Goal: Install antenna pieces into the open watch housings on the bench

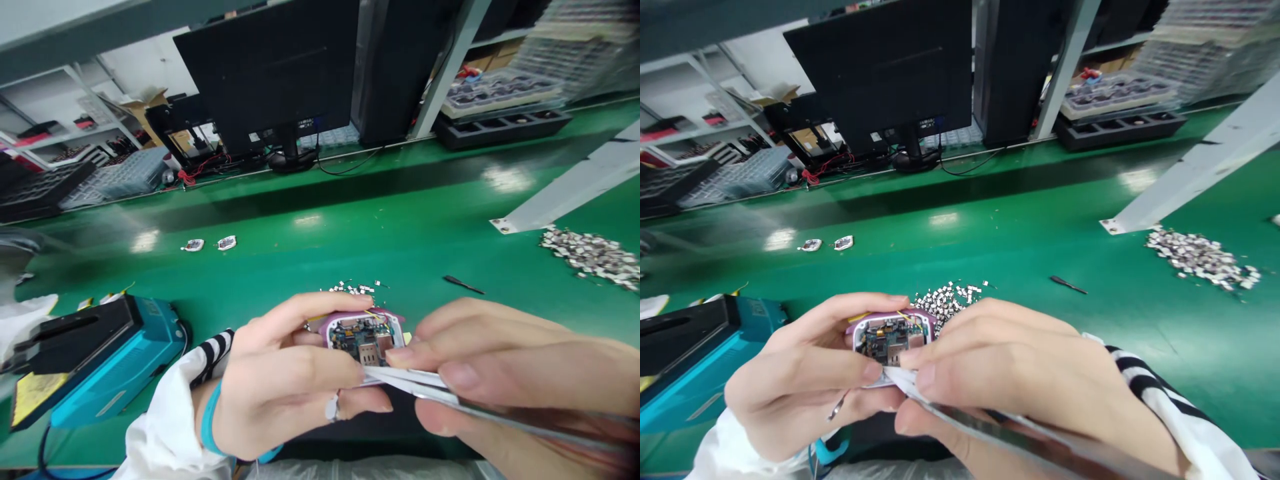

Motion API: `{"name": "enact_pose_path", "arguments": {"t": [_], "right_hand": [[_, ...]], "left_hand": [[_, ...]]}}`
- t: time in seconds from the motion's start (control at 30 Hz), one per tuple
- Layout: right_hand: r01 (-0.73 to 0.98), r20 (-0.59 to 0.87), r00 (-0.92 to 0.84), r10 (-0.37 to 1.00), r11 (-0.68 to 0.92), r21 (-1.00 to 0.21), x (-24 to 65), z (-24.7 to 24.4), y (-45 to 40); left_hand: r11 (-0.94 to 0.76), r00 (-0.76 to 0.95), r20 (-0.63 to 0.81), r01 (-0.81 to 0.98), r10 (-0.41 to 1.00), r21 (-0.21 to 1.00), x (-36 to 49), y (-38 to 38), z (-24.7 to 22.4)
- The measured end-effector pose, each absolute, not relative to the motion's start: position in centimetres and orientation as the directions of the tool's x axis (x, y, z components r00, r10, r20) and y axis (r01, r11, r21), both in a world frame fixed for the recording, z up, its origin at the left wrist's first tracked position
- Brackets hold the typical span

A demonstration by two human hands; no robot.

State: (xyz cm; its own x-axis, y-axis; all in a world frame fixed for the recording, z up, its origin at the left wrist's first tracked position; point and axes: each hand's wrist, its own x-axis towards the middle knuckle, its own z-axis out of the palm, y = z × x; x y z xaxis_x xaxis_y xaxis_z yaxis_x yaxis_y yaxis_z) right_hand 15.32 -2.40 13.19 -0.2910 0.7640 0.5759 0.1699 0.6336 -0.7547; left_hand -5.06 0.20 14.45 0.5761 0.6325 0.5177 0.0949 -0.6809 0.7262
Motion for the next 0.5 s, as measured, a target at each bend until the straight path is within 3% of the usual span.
{"name": "enact_pose_path", "arguments": {"t": [0.07,0.23,0.4,0.5], "right_hand": [[0.13,0.612,-0.314,0.726,0.672,-0.729,14.9,13.2,-2.5],[0.082,0.614,-0.162,0.772,0.631,-0.772,13.9,13.9,-2.5],[0.054,0.65,-0.41,0.64,0.729,-0.683,15.4,15.1,-1.9],[0.163,0.587,-0.467,0.661,0.717,-0.678,16.6,14.7,-1.9]], "left_hand": [[-0.679,0.598,0.498,0.109,0.628,0.726,-5.1,0.1,14.5],[-0.713,0.597,0.513,0.148,0.617,0.686,-5.2,0.3,14.4],[-0.708,0.55,0.549,0.115,0.629,0.697,-5.0,0.7,14.4],[-0.685,0.55,0.53,0.109,0.645,0.72,-4.9,0.8,14.4]]}}
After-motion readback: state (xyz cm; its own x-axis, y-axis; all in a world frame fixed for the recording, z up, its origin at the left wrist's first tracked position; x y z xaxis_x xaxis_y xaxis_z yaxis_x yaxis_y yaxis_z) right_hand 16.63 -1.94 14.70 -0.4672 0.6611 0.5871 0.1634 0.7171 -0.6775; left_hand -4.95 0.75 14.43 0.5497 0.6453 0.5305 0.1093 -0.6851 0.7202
